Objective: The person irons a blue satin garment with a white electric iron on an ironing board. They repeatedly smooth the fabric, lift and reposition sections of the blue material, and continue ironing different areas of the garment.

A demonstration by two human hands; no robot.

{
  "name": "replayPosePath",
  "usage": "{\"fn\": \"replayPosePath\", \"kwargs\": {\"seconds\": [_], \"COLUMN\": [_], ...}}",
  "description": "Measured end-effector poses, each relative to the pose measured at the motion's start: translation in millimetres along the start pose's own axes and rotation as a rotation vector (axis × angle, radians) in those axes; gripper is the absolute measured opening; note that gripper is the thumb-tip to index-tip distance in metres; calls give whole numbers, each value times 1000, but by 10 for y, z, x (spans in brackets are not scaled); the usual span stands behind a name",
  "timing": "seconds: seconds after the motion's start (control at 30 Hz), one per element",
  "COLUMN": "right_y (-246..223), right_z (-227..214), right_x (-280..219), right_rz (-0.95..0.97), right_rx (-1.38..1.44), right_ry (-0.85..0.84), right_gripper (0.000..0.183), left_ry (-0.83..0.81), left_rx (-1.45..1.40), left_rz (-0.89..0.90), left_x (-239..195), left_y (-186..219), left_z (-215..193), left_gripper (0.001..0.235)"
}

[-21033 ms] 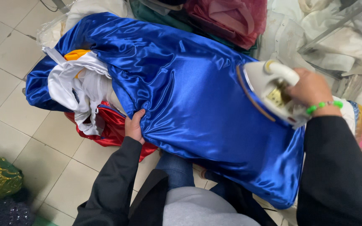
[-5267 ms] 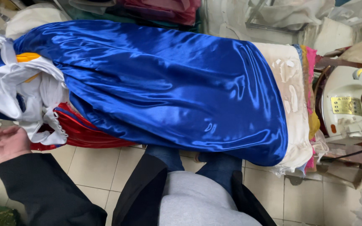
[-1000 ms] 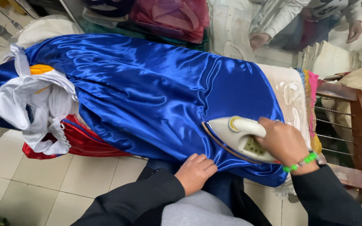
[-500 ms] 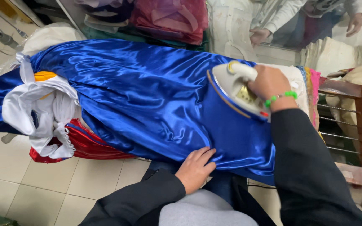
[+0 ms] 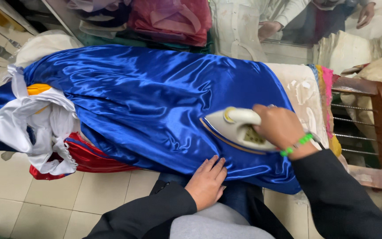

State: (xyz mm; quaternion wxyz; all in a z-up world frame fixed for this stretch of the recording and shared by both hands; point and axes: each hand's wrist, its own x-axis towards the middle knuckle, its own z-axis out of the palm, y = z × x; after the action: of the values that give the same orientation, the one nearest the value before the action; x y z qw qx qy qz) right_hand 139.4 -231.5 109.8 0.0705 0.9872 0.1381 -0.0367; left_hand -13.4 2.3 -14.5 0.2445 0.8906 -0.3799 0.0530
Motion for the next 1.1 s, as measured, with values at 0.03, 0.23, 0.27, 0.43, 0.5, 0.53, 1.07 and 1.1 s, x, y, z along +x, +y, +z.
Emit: {"fn": "replayPosePath", "kwargs": {"seconds": [0.03,0.23,0.27,0.43,0.5,0.53,1.07,1.1], "right_y": [-59,-402,-449,-580,-578,-625,-1343,-1398], "right_z": [-14,-201,-247,-304,-263,-284,-247,-281], "right_x": [202,1419,1561,1512,1231,1024,1903,2010], "right_rz": [-8,40,67,70,-38,-41,-114,-73], "right_rx": [1,118,142,169,154,155,191,207], "right_ry": [3,37,36,-30,-79,-82,48,26], "right_gripper": [22,23,25,23,23,23,20,19], "left_ry": [3,-10,-5,0,18,17,-3,-22], "left_rx": [5,-95,-102,-69,-80,-81,-132,-141], "left_rz": [-7,-25,-23,-11,0,-4,-10,-12], "left_x": [1,-3,-5,-52,-60,-78,-60,-65], "left_y": [1,-19,-26,-26,-28,-26,-23,-30], "left_z": [5,-10,8,15,40,78,-51,-64], "left_gripper": [60,61,62,62,64,64,69,69]}}
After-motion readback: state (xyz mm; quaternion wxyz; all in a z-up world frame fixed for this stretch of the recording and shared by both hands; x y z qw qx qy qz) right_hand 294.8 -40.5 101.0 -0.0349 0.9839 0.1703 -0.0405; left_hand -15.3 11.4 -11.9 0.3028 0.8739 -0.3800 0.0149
